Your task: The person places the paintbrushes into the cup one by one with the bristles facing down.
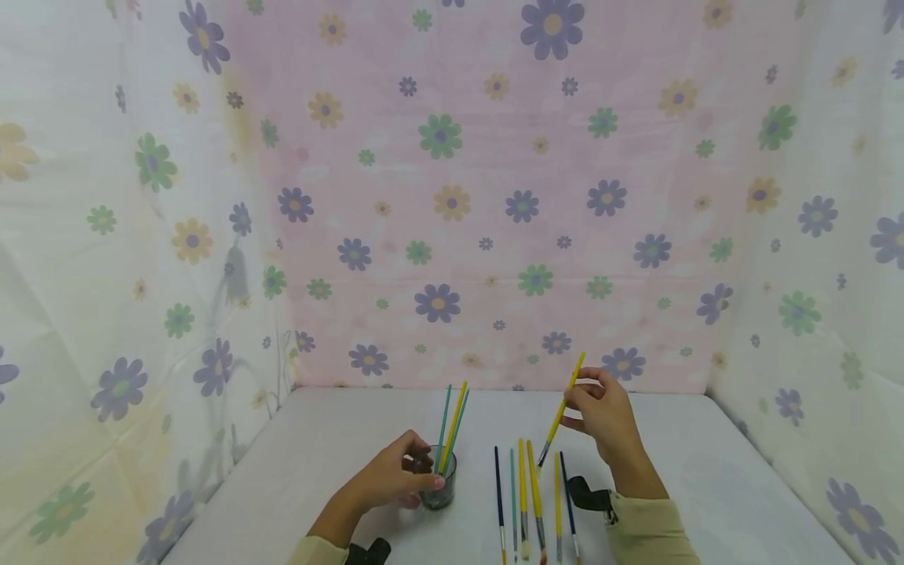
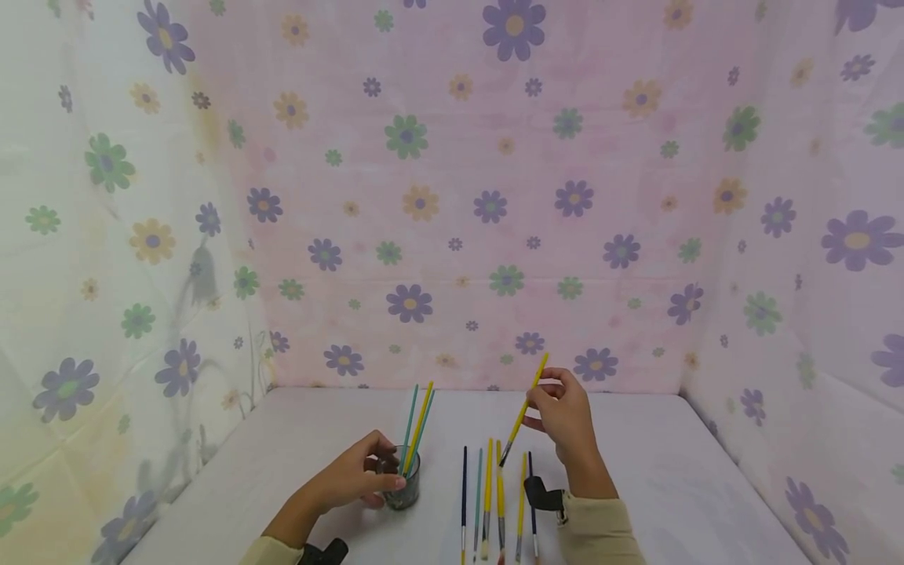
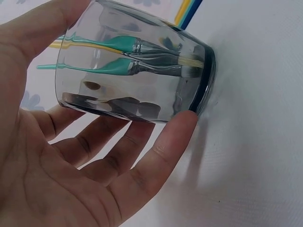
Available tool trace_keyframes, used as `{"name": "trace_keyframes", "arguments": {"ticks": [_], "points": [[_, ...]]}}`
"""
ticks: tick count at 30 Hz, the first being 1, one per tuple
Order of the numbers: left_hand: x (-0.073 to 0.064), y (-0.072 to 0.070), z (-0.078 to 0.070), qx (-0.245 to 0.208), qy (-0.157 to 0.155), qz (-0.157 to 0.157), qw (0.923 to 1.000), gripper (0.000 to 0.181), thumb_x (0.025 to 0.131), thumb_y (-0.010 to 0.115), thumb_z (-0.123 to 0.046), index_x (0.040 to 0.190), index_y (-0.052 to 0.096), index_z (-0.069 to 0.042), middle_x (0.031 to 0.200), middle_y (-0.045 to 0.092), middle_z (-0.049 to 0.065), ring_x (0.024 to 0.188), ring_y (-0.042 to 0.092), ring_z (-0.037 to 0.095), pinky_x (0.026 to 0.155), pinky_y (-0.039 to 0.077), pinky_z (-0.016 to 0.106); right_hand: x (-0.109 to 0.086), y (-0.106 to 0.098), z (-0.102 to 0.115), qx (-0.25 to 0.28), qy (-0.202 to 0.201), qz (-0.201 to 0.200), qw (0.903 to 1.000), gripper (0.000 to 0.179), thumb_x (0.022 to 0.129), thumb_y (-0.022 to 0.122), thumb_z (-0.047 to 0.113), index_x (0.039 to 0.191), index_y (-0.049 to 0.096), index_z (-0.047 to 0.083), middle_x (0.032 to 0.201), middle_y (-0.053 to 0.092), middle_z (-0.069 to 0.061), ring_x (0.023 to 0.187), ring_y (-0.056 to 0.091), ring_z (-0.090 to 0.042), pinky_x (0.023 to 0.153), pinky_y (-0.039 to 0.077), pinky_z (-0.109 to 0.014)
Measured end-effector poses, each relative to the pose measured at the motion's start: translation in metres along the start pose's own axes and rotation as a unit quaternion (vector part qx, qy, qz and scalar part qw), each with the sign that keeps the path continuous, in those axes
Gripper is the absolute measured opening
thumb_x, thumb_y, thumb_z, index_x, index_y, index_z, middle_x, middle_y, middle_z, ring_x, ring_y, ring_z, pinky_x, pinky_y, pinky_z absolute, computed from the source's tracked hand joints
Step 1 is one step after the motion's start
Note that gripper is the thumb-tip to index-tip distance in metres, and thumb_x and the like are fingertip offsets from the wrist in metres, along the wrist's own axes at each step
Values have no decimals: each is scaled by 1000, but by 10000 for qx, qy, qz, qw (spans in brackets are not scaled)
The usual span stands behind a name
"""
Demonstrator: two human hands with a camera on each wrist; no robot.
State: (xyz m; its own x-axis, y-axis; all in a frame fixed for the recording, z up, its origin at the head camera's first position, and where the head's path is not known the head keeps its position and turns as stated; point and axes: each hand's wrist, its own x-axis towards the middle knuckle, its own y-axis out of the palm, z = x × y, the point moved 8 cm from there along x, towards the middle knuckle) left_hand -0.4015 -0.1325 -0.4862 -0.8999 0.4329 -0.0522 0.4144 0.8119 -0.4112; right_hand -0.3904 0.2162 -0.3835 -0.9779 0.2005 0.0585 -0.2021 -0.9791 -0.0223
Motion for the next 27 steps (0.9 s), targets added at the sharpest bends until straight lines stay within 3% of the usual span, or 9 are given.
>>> {"name": "trace_keyframes", "arguments": {"ticks": [9, 16, 27], "points": [[0, -1, 1, -9, 117, -2, 9999, 68, 83, 88, -38, 130, 51, -6, 122, 63, 11, 108, 64, 25, 70, 64, 41, -7, 12, 9, 180, -350, 47, 9992, 38, 102, 62, 11, 137, 48, 9, 119, 58, -19, 97, 69, -22, 78, 64, -42], [-4, -4, -7, -353, 242, 322, 9986, 69, 92, 80, -32, 146, 45, -7, 136, 57, 17, 121, 62, 29, 78, 63, 46, -11, 17, 13, 337, -515, 36, 9981, 36, 102, 64, 11, 134, 49, 8, 116, 58, -16, 98, 69, -26, 80, 64, -43], [-4, 1, -10, -722, 299, 726, 9943, 56, 94, 77, -22, 143, 55, -9, 136, 60, 14, 123, 63, 29, 84, 63, 47, -12, 26, 16, 252, -750, -17, 9969, 36, 101, 64, 8, 133, 49, 7, 116, 59, -16, 103, 71, -31, 83, 64, -39]]}}
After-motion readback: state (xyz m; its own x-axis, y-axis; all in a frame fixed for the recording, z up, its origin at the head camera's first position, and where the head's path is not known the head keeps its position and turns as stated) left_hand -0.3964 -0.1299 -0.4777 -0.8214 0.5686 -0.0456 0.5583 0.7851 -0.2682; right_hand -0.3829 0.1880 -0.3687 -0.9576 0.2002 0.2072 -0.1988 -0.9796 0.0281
